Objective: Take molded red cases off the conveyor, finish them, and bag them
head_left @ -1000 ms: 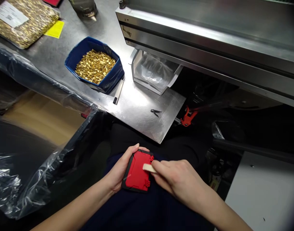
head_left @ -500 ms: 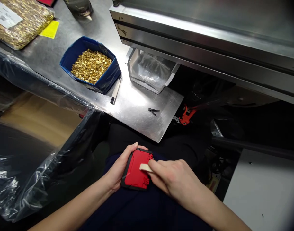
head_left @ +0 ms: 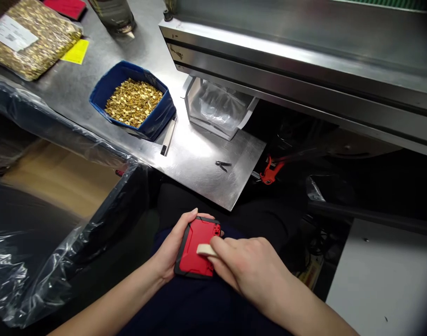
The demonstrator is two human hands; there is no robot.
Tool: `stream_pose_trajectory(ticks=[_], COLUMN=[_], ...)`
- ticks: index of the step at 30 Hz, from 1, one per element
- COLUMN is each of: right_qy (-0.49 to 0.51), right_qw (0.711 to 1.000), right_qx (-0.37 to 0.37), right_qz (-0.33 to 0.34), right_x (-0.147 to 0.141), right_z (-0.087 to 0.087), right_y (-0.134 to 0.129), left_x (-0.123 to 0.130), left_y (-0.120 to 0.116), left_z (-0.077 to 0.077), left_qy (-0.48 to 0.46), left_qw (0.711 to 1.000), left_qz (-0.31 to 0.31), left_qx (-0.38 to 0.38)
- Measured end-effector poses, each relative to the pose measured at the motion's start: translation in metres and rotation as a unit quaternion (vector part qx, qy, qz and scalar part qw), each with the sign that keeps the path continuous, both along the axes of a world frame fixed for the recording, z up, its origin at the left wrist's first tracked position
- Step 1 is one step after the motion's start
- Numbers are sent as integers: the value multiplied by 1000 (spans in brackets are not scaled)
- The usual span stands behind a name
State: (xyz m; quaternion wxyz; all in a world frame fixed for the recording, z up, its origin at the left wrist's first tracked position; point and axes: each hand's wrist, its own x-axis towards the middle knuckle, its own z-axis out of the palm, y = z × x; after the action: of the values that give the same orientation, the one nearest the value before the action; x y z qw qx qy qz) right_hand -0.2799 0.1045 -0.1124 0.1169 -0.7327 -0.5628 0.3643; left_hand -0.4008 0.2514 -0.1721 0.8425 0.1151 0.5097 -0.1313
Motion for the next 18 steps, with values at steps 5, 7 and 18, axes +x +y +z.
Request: stream_pose_trajectory(ticks=[5, 7, 18], right_qy=[83, 107, -25], right_qw=[990, 975, 947], right_qx=[10, 11, 90], right_qz=[-115, -193, -309], right_x=[30, 43, 57], right_z=[15, -3, -118], right_y=[7, 16, 108], left_x=[-6, -9, -17], left_y=[9, 12, 21], left_z=[5, 4, -16], left_qy=[-26, -33, 6], left_qw=[993, 993, 989], left_qz=[104, 115, 77], left_qx=[-47, -14, 125])
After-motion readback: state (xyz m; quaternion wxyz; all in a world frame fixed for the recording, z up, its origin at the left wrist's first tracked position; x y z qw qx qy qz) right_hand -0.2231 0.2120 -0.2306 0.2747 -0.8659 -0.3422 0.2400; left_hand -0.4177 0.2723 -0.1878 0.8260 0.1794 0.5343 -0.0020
